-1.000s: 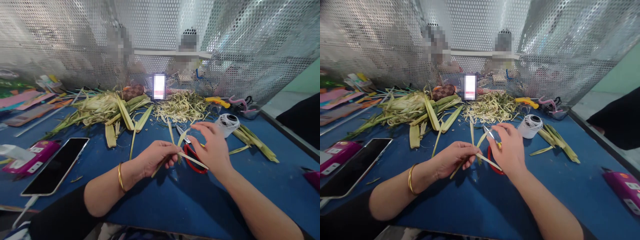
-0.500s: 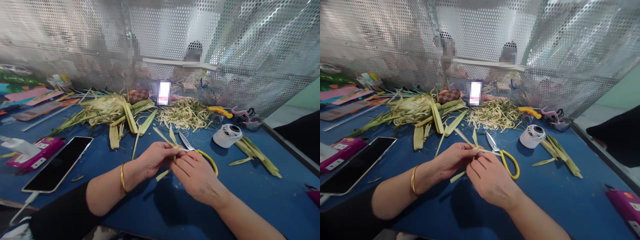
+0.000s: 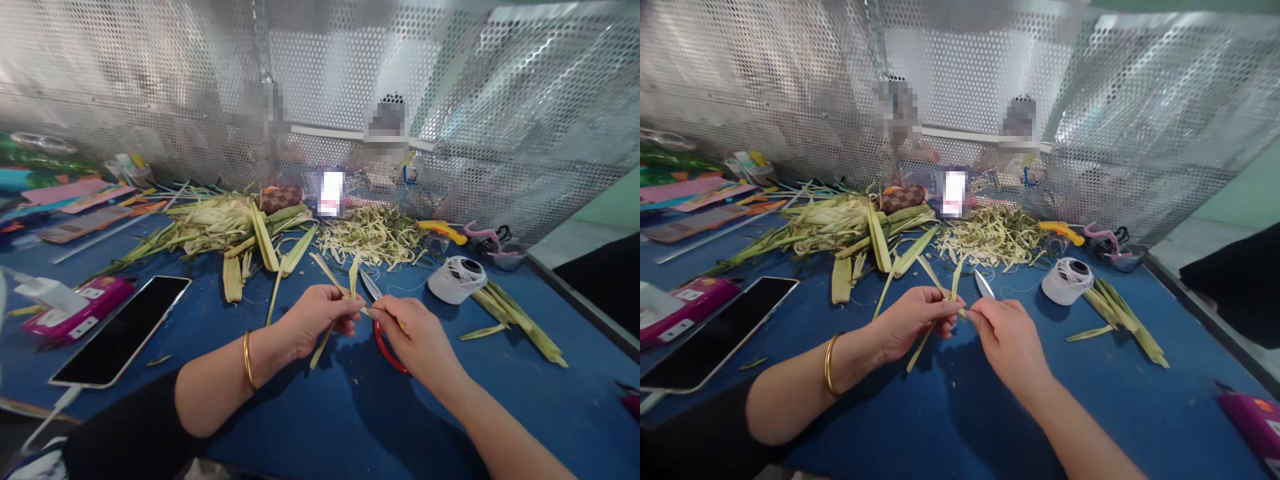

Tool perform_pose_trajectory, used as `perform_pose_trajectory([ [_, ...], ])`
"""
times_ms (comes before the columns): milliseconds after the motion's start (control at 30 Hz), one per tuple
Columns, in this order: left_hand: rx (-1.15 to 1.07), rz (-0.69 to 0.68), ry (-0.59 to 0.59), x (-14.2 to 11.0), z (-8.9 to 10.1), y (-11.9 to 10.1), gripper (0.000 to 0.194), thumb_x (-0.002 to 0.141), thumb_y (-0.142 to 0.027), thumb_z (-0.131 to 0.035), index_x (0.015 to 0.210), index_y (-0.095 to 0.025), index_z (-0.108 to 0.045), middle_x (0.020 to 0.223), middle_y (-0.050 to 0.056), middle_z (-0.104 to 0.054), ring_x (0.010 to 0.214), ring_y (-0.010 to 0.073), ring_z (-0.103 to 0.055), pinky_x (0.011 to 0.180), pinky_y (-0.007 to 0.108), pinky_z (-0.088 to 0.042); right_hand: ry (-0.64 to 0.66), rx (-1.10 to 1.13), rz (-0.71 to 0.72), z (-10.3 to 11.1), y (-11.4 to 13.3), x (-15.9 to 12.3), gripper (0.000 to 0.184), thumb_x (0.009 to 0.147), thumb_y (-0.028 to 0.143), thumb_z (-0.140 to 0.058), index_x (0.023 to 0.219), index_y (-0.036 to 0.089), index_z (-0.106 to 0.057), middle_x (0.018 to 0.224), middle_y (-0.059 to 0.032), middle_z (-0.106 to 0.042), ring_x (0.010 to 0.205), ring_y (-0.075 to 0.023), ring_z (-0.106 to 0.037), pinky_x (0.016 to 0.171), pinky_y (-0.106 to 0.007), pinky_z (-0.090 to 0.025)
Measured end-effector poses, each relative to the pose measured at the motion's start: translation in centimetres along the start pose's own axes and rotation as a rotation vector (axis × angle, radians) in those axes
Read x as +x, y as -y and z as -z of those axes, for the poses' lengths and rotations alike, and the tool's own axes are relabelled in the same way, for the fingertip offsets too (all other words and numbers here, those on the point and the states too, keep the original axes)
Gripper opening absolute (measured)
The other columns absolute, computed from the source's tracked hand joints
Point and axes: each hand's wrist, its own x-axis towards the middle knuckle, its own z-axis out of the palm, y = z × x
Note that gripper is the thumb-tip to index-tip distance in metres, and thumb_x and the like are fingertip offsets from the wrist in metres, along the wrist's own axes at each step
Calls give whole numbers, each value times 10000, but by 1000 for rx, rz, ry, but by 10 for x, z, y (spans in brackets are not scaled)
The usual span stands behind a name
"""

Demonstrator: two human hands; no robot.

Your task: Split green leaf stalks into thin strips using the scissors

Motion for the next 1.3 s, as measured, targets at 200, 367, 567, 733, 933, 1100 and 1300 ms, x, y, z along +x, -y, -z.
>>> perform_pose_trajectory([
  [200, 121, -38, -35, 3, 1, 1, 216, 705, -297, -725, 695, -106, -626, 547, -21, -553, 421, 42, -433, 420, 176, -377, 180, 212, -178, 20, -4, 3, 299, 896, 385, -419, 673, 214, -523, 586, 22, -523, 586, -142, -479, 547, -245, -343],
  [367, 115, -3, 39, 2, 2, -3, 208, 717, -309, -703, 734, -106, -662, 577, -10, -570, 452, 51, -452, 408, 173, -353, 338, 404, -272, 31, -12, 7, 354, 861, 453, -442, 638, 199, -548, 554, 26, -518, 548, -129, -469, 535, -246, -353],
  [567, 101, 77, 116, -4, -3, -3, 259, 795, -341, -583, 820, -108, -693, 628, 9, -602, 468, 61, -471, 408, 179, -349, 135, 593, -452, 18, -11, 11, 385, 766, 544, -557, 792, 180, -683, 730, -22, -646, 707, -175, -566, 653, -281, -419],
  [733, 222, 92, 122, -4, -7, 2, 207, 758, -326, -623, 758, -126, -678, 573, -20, -557, 423, 36, -399, 381, 160, -257, 82, 935, -565, -3, -2, 9, 397, 634, 549, -697, 621, 172, -573, 583, 13, -575, 544, -115, -480, 540, -249, -378],
  [933, 258, 83, 113, -6, -8, 0, 229, 735, -344, -626, 758, -123, -684, 534, -38, -517, 420, 32, -361, 395, 170, -192, -137, 470, -460, -3, -5, 4, 442, 764, 490, -590, 476, 201, -421, 446, 40, -427, 460, -101, -369, 470, -254, -287],
  [1100, 277, 93, 123, -12, -13, -3, 232, 721, -350, -623, 734, -126, -684, 528, -36, -514, 409, 34, -347, 386, 177, -182, -526, -25, 17, 18, 2, 3, 292, 858, 359, -556, 620, 193, -588, 657, -17, -601, 681, -159, -552, 714, -318, -396],
  [1300, 311, 150, 197, -14, -16, 3, 241, 726, -347, -587, 748, -129, -686, 512, -29, -549, 392, 45, -381, 376, 172, -253, 62, 451, -205, 4, 11, 9, 203, 811, 334, -570, 666, 199, -613, 657, 13, -627, 549, -129, -592, 655, -317, -482],
])
